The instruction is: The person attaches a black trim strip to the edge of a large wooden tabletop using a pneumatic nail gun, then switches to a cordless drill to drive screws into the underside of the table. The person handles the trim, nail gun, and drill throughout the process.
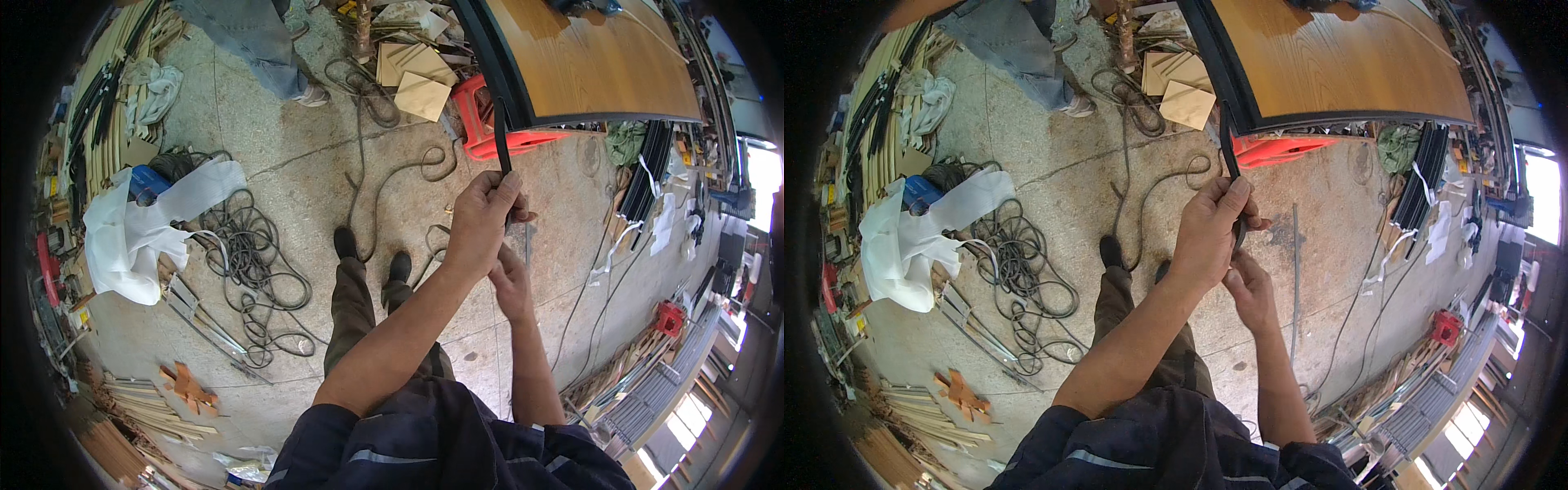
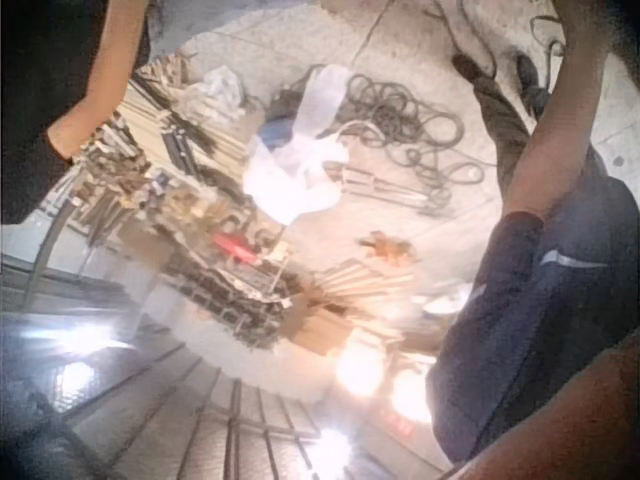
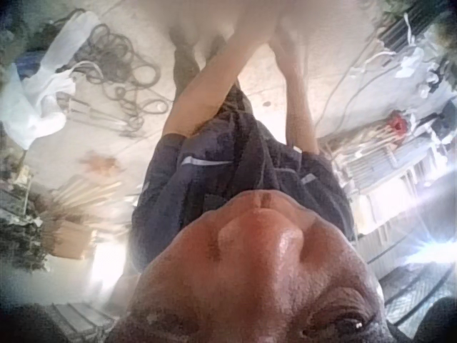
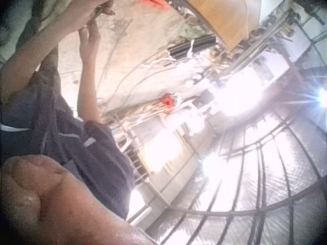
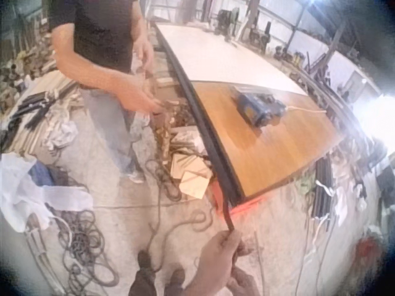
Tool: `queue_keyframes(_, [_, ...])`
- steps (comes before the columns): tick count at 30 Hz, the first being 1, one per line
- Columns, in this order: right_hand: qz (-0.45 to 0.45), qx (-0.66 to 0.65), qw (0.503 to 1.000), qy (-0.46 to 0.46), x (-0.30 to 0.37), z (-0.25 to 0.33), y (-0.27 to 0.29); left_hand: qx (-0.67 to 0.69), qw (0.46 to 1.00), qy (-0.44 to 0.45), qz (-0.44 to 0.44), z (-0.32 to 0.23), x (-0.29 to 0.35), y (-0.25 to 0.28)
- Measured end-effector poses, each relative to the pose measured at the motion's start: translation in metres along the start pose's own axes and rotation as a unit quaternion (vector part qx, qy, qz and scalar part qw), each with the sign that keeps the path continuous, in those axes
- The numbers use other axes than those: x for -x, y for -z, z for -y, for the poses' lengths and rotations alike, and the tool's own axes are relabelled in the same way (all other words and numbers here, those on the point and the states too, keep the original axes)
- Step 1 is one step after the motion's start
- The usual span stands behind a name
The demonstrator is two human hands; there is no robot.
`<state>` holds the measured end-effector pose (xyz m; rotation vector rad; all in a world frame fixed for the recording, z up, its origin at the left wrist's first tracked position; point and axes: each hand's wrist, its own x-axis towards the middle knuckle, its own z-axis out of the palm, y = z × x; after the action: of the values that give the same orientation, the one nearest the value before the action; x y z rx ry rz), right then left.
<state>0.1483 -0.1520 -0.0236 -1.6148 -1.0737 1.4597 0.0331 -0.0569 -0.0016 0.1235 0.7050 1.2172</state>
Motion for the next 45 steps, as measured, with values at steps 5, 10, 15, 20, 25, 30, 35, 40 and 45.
queue_keyframes(5, [-0.102, 0.097, 0.99, 0.0, 0.006, 0.001, -0.001, 0.015, 1.0, 0.01, 0.025, -0.001, -0.004, -0.005])
queue_keyframes(10, [-0.109, 0.149, 0.981, -0.052, 0.019, 0.026, 0.013, 0.023, 0.999, 0.003, 0.028, -0.001, -0.004, -0.017])
queue_keyframes(15, [-0.119, 0.155, 0.978, -0.07, 0.022, 0.046, 0.011, -0.043, 0.998, -0.034, 0.009, -0.015, -0.013, -0.025])
queue_keyframes(20, [-0.11, 0.125, 0.985, -0.052, -0.007, 0.072, 0.001, -0.088, 0.996, -0.03, -0.007, -0.033, -0.025, -0.029])
queue_keyframes(25, [-0.111, 0.133, 0.983, -0.052, -0.018, 0.085, 0.002, -0.077, 0.997, -0.02, 0.017, -0.019, 0.0, -0.015])
queue_keyframes(30, [-0.107, 0.163, 0.978, -0.08, -0.011, 0.075, 0.016, -0.113, 0.993, -0.01, 0.028, -0.008, 0.01, -0.01])
queue_keyframes(35, [-0.095, 0.188, 0.976, -0.059, -0.017, 0.089, 0.006, -0.191, 0.98, -0.039, 0.024, -0.009, -0.006, -0.014])
queue_keyframes(40, [-0.069, 0.164, 0.982, -0.068, -0.021, 0.088, 0.008, -0.055, 0.998, -0.024, 0.003, -0.009, -0.006, -0.028])
queue_keyframes(45, [-0.068, 0.119, 0.989, -0.056, -0.007, 0.081, 0.022, 0.099, 0.995, -0.002, 0.023, -0.003, -0.003, -0.012])
